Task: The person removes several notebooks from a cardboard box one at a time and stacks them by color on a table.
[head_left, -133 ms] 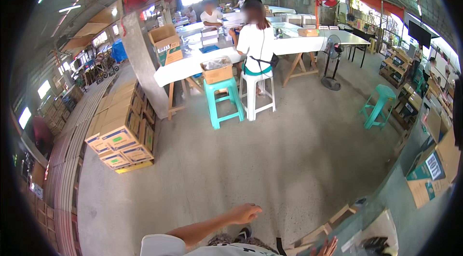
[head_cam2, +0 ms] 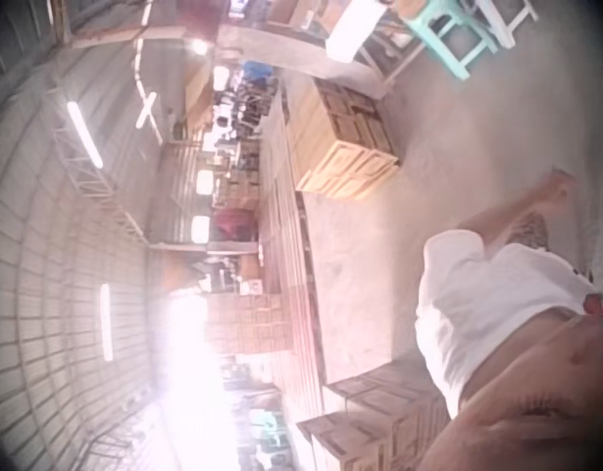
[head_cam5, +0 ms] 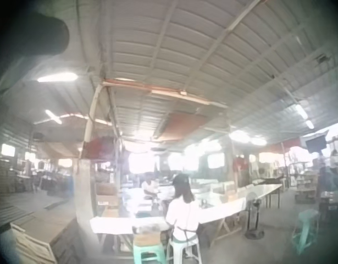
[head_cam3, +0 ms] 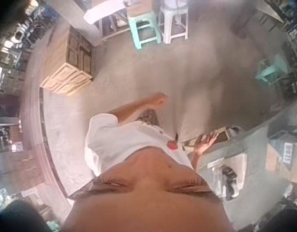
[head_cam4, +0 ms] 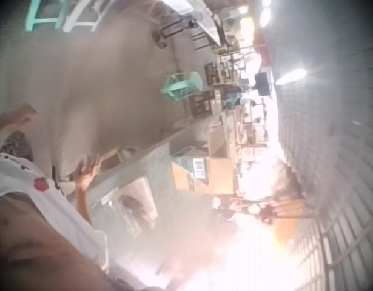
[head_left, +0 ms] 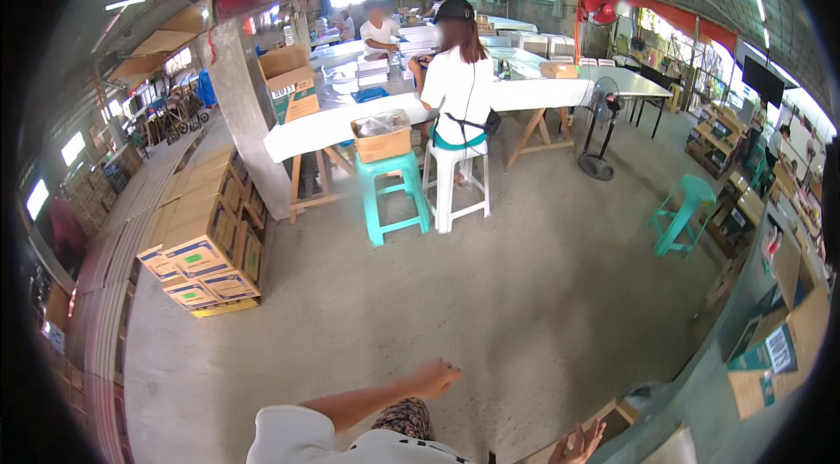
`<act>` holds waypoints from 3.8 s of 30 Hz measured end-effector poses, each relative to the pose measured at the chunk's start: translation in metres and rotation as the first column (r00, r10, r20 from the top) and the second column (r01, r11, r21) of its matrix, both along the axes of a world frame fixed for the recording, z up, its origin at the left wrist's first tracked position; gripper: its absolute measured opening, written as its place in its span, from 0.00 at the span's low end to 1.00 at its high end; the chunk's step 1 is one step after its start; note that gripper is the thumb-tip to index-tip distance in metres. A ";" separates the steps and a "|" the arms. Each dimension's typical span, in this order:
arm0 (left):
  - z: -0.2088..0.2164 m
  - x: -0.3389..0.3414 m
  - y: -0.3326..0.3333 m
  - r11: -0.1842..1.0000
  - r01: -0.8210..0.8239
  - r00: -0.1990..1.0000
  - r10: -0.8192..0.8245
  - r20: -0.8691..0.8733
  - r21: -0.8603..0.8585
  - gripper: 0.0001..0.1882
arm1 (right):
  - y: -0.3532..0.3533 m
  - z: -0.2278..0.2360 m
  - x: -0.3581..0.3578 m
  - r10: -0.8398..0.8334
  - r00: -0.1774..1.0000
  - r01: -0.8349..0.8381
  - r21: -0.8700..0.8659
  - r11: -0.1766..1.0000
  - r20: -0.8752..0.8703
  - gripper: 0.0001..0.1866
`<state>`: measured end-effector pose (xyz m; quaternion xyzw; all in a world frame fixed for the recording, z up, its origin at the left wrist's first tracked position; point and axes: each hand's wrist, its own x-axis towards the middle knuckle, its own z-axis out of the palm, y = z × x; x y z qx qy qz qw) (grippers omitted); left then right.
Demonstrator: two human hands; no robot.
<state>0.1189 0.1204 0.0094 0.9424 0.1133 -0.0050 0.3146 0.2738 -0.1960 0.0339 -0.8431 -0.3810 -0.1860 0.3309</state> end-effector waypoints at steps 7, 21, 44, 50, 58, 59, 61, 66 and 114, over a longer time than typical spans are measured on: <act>-0.023 0.241 0.123 0.906 0.406 0.914 -0.404 -0.039 0.120 0.13 | 0.067 -0.013 0.137 -0.348 0.935 0.353 0.073 0.933 -0.073 0.17; 0.001 0.711 0.039 0.409 0.912 0.392 -0.892 0.226 0.032 0.11 | -0.016 0.162 0.393 -0.906 0.216 0.921 0.231 0.312 0.363 0.11; 0.254 1.157 -0.432 -0.280 0.780 -0.622 -0.452 0.639 0.560 0.24 | -0.114 0.239 0.679 -0.811 -0.583 0.610 -0.632 -0.478 0.051 0.36; 0.214 1.171 -0.496 -0.463 0.780 -0.624 -0.532 0.572 0.421 0.28 | -0.150 0.301 0.709 -0.909 -0.390 0.552 -0.827 -0.106 -0.144 0.21; 0.213 1.182 -0.498 -0.531 0.789 -0.583 -0.486 0.652 0.310 0.27 | -0.284 0.226 0.823 -0.888 0.454 0.756 -0.499 0.425 -0.069 0.13; 0.213 1.183 -0.500 -0.558 0.772 -0.595 -0.466 0.655 0.305 0.27 | -0.289 0.218 0.834 -0.865 0.500 0.759 -0.455 0.465 -0.050 0.13; 0.220 1.190 -0.502 -0.618 0.722 -0.657 -0.469 0.591 0.312 0.27 | -0.293 0.212 0.843 -0.841 0.541 0.766 -0.400 0.504 -0.023 0.13; 0.261 1.245 -0.509 -0.774 0.620 -0.562 -0.551 0.617 -0.126 0.22 | -0.291 0.229 0.862 -0.835 0.513 0.684 -0.493 0.538 -0.200 0.10; 0.293 1.170 -0.602 -0.267 0.534 -0.696 -0.677 -0.238 -0.802 0.33 | -0.279 0.325 0.826 -0.943 0.228 0.640 -0.692 0.334 -0.244 0.15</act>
